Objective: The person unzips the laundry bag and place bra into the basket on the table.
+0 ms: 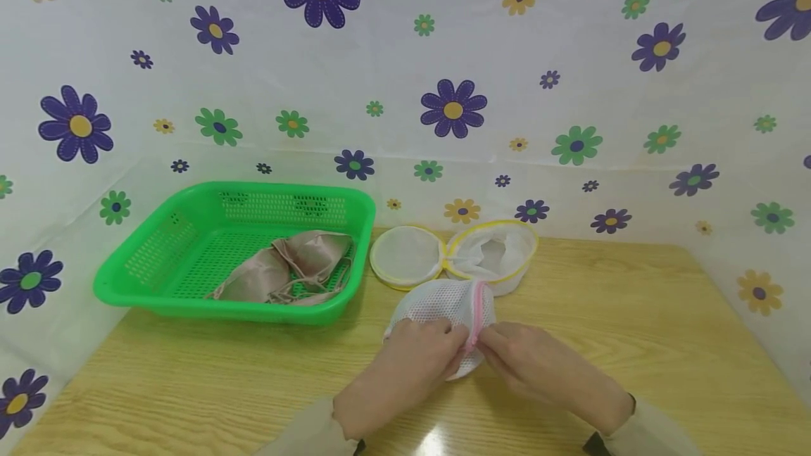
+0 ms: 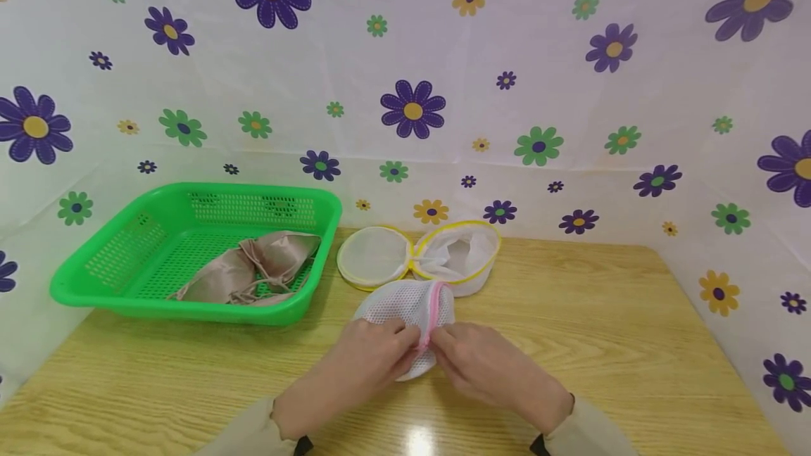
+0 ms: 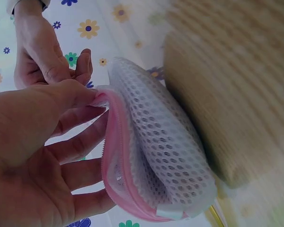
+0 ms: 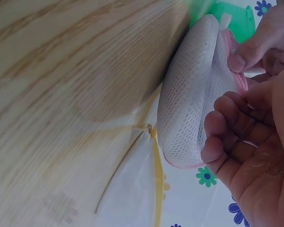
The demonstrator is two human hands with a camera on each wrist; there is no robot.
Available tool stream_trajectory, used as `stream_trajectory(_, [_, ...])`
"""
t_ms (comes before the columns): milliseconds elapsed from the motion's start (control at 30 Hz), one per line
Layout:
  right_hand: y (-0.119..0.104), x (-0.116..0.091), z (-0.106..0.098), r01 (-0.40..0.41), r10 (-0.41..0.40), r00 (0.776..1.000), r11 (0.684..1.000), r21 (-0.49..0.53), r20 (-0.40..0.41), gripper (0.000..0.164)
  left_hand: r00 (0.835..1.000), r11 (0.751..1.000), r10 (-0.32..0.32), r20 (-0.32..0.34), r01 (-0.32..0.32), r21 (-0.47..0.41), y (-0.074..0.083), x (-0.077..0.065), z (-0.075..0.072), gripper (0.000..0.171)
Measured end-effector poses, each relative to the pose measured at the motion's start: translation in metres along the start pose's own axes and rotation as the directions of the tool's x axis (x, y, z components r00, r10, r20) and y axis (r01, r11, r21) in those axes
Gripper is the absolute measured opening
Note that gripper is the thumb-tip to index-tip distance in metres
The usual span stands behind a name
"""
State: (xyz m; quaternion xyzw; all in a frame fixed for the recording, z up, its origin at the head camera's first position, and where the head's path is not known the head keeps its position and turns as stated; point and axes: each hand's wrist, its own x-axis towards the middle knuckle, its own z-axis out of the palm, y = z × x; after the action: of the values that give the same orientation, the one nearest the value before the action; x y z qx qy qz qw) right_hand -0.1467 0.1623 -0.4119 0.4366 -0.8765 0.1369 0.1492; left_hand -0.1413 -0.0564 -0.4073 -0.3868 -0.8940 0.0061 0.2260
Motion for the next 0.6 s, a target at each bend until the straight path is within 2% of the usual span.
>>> stream_trajectory(133, [0.0006,0.0002,0.0009,0.0,0.0,1.0,1.0,-0.017,-0.019,0.017,0.999,1.0,-0.001,0.036,0.002,-0.028,-0.0012,0.001,-0.0024,0.021])
stream_trajectory(300, [0.0027,-0.0001,0.0023,-0.003,0.001,0.999,0.999,-0.048,-0.046,0.011,0.999,0.999,0.002,0.038,-0.001,-0.033,-0.0019,0.0011,-0.0028,0.021])
stream_trajectory(600, [0.0072,0.0004,0.0033,0.0,-0.003,0.997,0.999,-0.044,-0.072,0.011,0.999,1.0,0.011,0.038,-0.012,0.011,-0.0019,0.0006,-0.0023,0.018])
